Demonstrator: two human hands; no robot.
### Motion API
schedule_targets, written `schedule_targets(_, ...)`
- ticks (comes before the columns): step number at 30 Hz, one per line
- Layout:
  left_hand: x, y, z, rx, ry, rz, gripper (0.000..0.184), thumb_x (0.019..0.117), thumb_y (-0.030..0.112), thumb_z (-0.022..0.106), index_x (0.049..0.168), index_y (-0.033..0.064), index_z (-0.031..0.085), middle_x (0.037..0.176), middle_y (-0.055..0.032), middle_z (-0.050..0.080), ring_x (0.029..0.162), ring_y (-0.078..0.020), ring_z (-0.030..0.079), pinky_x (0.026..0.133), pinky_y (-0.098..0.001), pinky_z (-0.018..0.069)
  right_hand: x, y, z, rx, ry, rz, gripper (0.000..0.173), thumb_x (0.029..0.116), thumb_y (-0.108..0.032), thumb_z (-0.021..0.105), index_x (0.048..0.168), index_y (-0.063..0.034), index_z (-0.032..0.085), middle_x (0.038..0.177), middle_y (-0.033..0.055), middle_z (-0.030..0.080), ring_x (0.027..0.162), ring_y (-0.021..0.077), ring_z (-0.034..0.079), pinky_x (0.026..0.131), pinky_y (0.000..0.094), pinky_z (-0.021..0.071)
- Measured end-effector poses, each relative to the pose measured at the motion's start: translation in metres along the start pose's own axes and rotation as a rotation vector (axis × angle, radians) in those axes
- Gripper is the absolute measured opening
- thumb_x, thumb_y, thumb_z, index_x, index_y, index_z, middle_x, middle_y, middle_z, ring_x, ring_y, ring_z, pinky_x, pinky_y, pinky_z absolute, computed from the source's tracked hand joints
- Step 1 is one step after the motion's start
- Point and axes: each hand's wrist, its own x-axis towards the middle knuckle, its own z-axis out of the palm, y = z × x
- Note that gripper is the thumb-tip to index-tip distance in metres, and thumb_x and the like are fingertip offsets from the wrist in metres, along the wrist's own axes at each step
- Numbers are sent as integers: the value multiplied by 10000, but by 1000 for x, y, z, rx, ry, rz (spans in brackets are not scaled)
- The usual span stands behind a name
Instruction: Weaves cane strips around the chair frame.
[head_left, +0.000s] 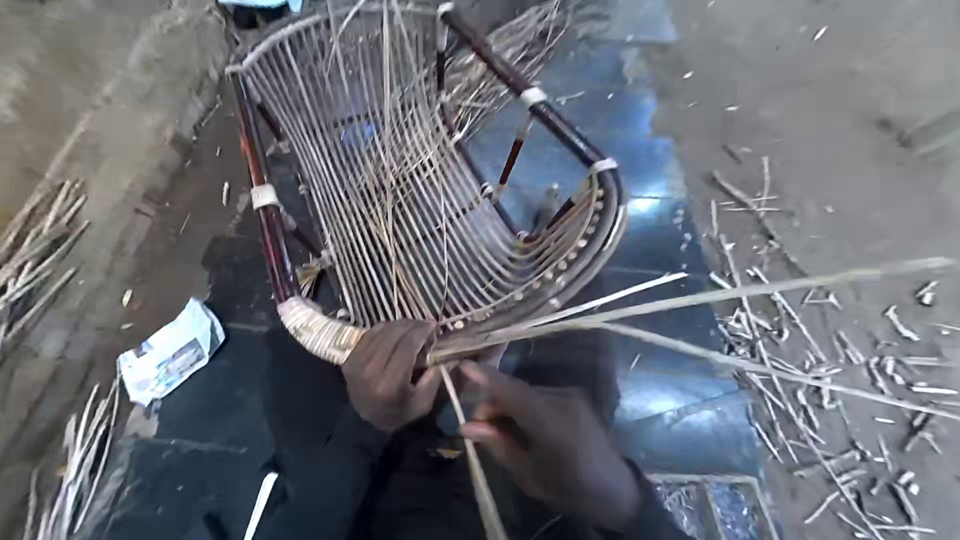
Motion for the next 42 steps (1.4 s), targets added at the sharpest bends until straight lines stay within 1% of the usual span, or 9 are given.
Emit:
schedule_targets(4,3,3,-5,17,-115,-35,451,845,346,746,1194,60,732,1133,-97,740,1032,-226,709,893,-434,600,8,30,30,-39,-130,-158,221,1066,-209,552,1173,-89,703,1011,69,724,942,205,709,817,365,609)
schedule_targets(8,4,-3,-5,40,-109,-26,493,862,424,699,1178,47,736,1125,-105,750,1031,-226,715,887,-428,604,8,38,25,-165,-212,-191,486,974,-89,625,1452,-114,542,1126,126,706,955,285,717,792,439,624)
schedule_targets(12,17,6,-13,6,-282,-76,441,814,388,773,1176,138,759,1162,-75,716,1043,-222,696,870,-457,601,-10,35,38,-76,-47,-215,294,1069,-330,558,1059,-74,702,909,88,697,842,228,703,737,364,608)
schedule_targets(16,47,32,-20,-123,-428,-71,326,937,361,676,1176,157,761,1194,-26,714,1144,-191,659,976,-436,568,-34,29,58,-52,37,-149,256,1055,-292,591,1028,-78,728,936,86,731,845,191,728,749,316,617)
schedule_targets(20,67,58,16,91,-531,49,217,939,314,697,992,119,774,998,-55,706,915,-232,708,771,-445,621,-39,18,67,-34,50,-107,239,1040,-271,615,933,-90,729,836,61,705,768,176,707,683,306,605)
schedule_targets(25,99,50,9,-25,-670,-211,147,981,180,631,1000,61,716,963,-88,708,795,-254,710,701,-514,605,-42,12,65,-38,72,-28,269,1047,-291,607,1099,-70,750,1011,80,765,864,169,750,754,303,624)
schedule_targets(29,90,23,-1,-418,-390,-578,81,1006,163,553,1009,102,606,789,-2,755,634,-143,725,594,-360,630,-41,11,69,-26,92,-15,290,1044,-310,608,1132,-73,749,1049,84,765,877,161,753,763,300,629)
schedule_targets(39,69,10,-13,-401,-394,-539,602,819,192,774,1398,141,615,1097,2,686,802,-114,678,695,-332,618,-42,1,65,-25,-5,-8,284,1055,-180,584,1286,-49,683,1319,137,692,1226,193,676,1018,310,568)
schedule_targets(42,57,4,-19,-385,-429,-468,406,879,418,753,1163,129,738,1211,-14,688,1015,-111,682,856,-344,607,-44,-1,64,-30,-4,14,302,1066,-230,570,1281,-53,690,1306,119,702,1223,178,677,1019,303,567)
